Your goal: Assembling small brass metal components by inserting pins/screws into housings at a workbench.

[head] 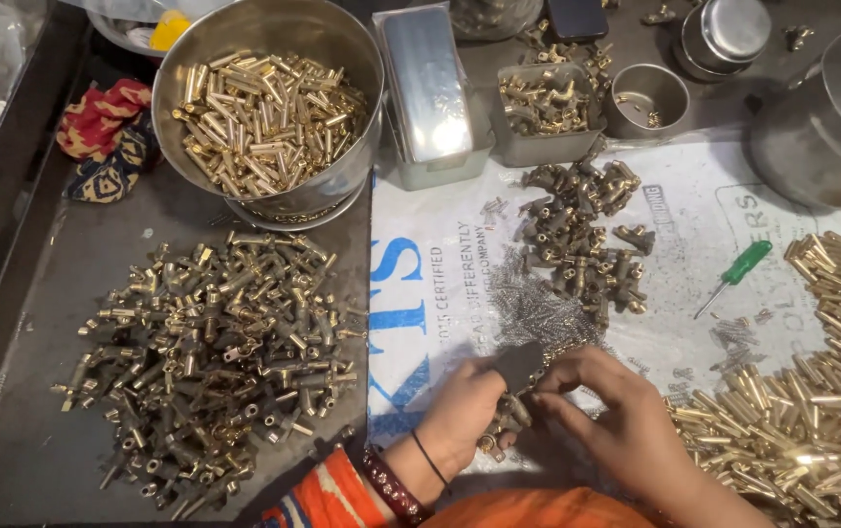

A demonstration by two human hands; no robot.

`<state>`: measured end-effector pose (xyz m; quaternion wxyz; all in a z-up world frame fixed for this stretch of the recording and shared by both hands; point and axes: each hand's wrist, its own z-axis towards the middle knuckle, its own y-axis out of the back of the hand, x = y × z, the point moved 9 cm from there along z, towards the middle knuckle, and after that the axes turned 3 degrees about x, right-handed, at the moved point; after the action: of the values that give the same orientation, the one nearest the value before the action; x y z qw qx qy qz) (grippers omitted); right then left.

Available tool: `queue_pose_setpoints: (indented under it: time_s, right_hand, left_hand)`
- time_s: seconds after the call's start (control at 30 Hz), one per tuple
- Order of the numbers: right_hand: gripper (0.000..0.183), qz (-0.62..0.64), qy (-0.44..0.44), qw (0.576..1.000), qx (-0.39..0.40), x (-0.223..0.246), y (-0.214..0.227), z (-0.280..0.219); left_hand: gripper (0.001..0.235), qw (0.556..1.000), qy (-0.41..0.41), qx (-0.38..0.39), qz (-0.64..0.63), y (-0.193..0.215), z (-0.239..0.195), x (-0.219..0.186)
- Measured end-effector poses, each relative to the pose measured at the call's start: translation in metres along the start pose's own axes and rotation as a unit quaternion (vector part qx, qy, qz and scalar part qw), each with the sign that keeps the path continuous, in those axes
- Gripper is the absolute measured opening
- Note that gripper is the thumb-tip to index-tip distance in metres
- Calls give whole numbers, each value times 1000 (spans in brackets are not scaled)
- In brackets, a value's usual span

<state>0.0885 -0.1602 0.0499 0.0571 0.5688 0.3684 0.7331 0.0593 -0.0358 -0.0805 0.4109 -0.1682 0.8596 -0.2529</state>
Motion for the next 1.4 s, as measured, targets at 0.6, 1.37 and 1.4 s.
queue_pose_setpoints:
  time_s: [0.6,1.37,1.4]
  right_hand:
    - [34,-191,-94,969,-128,-80,106,36]
    - [40,-177,-62,971,-149,-136,83,17]
    - [42,-184,-57,970,-150,-136,83,17]
  left_hand:
    - [60,900,-76,354,-240,-55,-41,-43]
    - [27,937,-334,104,-22,37,-90,-151]
    - [26,932,-361,30,-19,60,-103,-167]
